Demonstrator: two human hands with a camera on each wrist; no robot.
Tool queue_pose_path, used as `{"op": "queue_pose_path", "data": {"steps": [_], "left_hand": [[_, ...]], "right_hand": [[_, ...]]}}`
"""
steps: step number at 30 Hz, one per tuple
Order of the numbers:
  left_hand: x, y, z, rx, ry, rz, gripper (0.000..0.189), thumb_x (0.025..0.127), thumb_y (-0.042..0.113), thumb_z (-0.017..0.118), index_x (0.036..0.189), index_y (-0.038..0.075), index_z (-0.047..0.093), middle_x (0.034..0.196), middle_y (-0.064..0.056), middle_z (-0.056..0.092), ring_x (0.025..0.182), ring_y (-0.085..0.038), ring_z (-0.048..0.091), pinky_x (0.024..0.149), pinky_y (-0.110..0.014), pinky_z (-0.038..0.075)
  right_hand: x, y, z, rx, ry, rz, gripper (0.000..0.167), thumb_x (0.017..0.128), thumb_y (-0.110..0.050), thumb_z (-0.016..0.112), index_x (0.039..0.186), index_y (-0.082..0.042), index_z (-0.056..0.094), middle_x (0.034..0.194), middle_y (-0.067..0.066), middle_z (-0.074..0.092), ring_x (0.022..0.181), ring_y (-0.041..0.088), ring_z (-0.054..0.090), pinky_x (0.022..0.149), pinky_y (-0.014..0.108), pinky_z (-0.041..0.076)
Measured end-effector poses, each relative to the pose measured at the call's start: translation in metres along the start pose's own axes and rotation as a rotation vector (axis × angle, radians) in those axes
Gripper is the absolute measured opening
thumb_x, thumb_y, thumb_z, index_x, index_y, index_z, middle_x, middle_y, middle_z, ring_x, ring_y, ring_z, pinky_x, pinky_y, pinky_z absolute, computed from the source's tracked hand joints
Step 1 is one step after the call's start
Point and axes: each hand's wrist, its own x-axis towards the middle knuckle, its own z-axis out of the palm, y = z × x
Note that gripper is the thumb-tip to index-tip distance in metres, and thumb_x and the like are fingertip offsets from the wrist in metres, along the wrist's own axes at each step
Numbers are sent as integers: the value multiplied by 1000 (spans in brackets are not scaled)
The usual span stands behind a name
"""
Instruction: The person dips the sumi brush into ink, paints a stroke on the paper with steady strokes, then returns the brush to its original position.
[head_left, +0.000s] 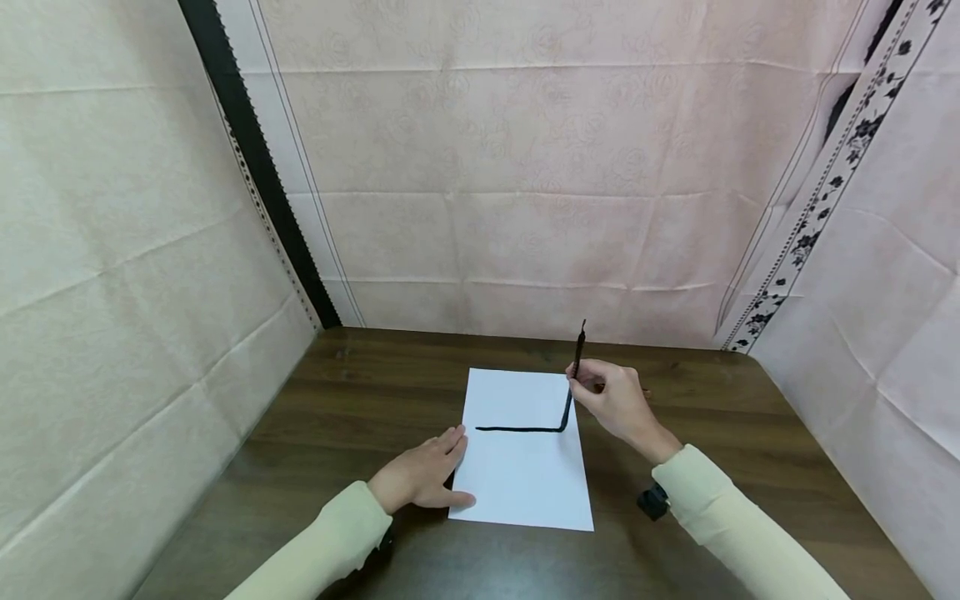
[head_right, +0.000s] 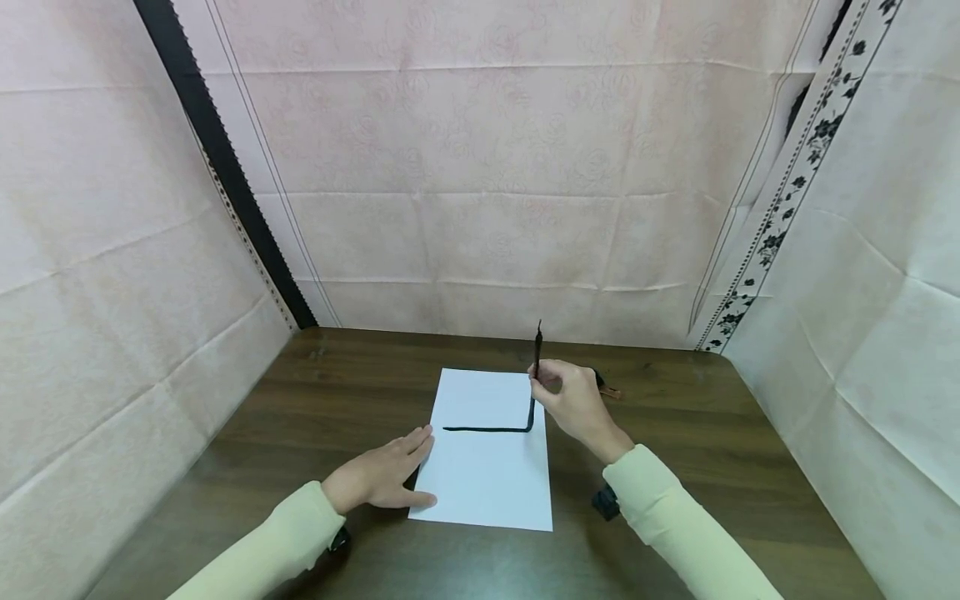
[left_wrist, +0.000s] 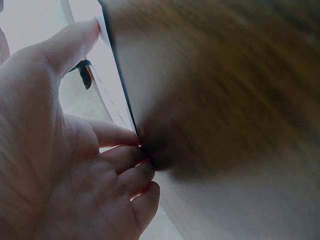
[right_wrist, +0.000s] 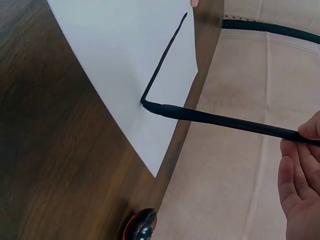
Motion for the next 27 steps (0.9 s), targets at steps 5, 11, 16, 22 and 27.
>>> {"op": "queue_pose_path", "data": {"steps": [5, 11, 16, 22, 27], "left_hand": [[1, 0, 0, -1, -2, 0, 100, 95, 63, 69, 164, 1, 33, 176, -14, 25, 164, -28, 27, 131, -47, 31], [2, 0, 1, -16, -14, 8, 99, 95, 63, 68, 165, 2, 32, 177, -13, 24, 164, -28, 26, 131, -47, 31], [3, 0, 2, -8, -10, 8, 100, 95, 63, 68, 165, 1, 32, 177, -13, 24, 164, -28, 26, 131, -47, 31], [3, 0, 1, -12, -10, 10, 100, 95, 64, 68, 165, 1, 31, 177, -14, 23, 164, -28, 25, 131, -48, 31], [2, -1, 2, -9, -3, 0, 101, 95, 64, 68, 165, 1, 31, 177, -14, 23, 164, -28, 25, 131, -48, 32]], "right_hand": [[-2, 2, -6, 16, -3, 15, 11, 96, -6, 75, 106, -11, 79, 94, 3, 81, 84, 16, 76, 77, 44, 65], [-1, -1, -19, 43, 31, 14, 11, 95, -6, 77, 105, -12, 79, 95, 1, 82, 85, 14, 77, 81, 40, 65], [2, -6, -36, 45, 77, 3, 12, 96, -8, 78, 105, -15, 79, 95, 0, 82, 86, 11, 76, 80, 23, 62], [3, -10, -60, 7, 109, -18, 13, 95, -7, 78, 105, -14, 80, 96, 2, 82, 84, 8, 76, 77, 13, 57], [5, -10, -81, -59, 104, -87, 16, 93, -5, 79, 105, -15, 80, 99, -1, 83, 86, 2, 75, 78, 9, 55]]}}
